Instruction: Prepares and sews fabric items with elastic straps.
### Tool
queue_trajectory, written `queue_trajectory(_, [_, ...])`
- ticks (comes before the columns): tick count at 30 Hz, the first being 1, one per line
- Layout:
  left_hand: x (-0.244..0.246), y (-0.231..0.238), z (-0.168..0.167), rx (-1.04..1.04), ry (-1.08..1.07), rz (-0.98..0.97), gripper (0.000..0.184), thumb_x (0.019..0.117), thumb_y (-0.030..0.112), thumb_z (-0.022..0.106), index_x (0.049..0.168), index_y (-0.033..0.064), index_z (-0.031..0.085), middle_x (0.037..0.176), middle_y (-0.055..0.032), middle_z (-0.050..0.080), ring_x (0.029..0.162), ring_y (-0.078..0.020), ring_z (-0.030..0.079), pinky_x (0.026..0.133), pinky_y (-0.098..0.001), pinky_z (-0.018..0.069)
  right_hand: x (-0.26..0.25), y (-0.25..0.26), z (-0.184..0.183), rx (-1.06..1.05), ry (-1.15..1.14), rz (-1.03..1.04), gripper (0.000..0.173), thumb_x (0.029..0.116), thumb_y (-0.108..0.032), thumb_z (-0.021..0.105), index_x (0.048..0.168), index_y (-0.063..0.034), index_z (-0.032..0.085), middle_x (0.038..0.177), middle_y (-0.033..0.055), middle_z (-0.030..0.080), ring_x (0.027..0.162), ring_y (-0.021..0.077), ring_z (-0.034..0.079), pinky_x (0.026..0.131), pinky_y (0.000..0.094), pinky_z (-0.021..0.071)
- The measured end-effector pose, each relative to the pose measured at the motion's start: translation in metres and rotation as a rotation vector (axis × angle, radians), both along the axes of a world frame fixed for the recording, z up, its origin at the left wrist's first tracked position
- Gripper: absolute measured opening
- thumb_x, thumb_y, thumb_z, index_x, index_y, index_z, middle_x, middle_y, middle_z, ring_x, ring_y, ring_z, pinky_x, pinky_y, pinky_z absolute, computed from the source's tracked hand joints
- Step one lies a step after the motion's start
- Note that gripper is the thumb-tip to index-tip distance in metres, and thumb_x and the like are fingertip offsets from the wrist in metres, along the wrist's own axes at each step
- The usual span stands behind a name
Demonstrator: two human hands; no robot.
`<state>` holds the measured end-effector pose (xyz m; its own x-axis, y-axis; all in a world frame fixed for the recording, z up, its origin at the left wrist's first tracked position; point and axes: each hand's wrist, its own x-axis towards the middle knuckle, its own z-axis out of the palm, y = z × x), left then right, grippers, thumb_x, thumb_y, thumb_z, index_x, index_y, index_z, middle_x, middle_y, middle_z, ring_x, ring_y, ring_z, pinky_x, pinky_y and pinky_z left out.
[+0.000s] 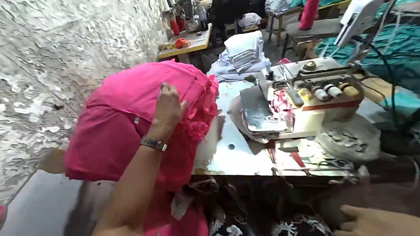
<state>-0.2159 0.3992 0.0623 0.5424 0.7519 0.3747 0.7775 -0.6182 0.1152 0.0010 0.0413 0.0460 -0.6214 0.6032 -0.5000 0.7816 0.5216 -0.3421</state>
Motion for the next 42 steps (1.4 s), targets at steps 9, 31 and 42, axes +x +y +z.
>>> queue_trajectory(9, [-0.032,0.032,0.016,-0.395,-0.156,0.074,0.019,0.0978,0.012,0.067,0.095,-0.0043,0.075,0.088,-0.0181,0.072,0.082,-0.0273,0.067,0.081,-0.0495,0.0527,-0.045,0.147,-0.039,-0.090,0.088,0.066,0.032,0.0981,-0.021,0.068,0.123,-0.0007,0.067,0.109,0.0248,0.069,0.104,0.0447,0.065,0.092,0.0639,0.0448])
queue_trajectory(31, [-0.031,0.011,0.010,-0.164,-0.131,-0.088,0.049,0.0921,0.018,0.076,0.127,-0.0108,0.056,0.129,-0.0325,0.057,0.113,-0.0447,0.063,0.095,-0.0554,0.0523,-0.155,0.295,-0.037,0.388,2.019,-1.269,0.021,0.1019,0.002,0.044,0.122,0.0017,0.052,0.101,0.0069,0.061,0.087,0.0099,0.063,0.081,0.0282,0.0550])
queue_trajectory(42, [-0.021,0.060,0.008,-0.504,-0.409,0.091,0.024,0.0852,0.013,0.082,0.088,-0.0053,0.068,0.075,-0.0108,0.063,0.065,-0.0164,0.056,0.067,-0.0389,0.0507,-0.110,0.293,-0.067,0.478,1.149,-0.669,0.033,0.0961,0.002,0.054,0.127,0.0092,0.061,0.129,0.0230,0.065,0.118,0.0254,0.064,0.104,0.0382,0.0500])
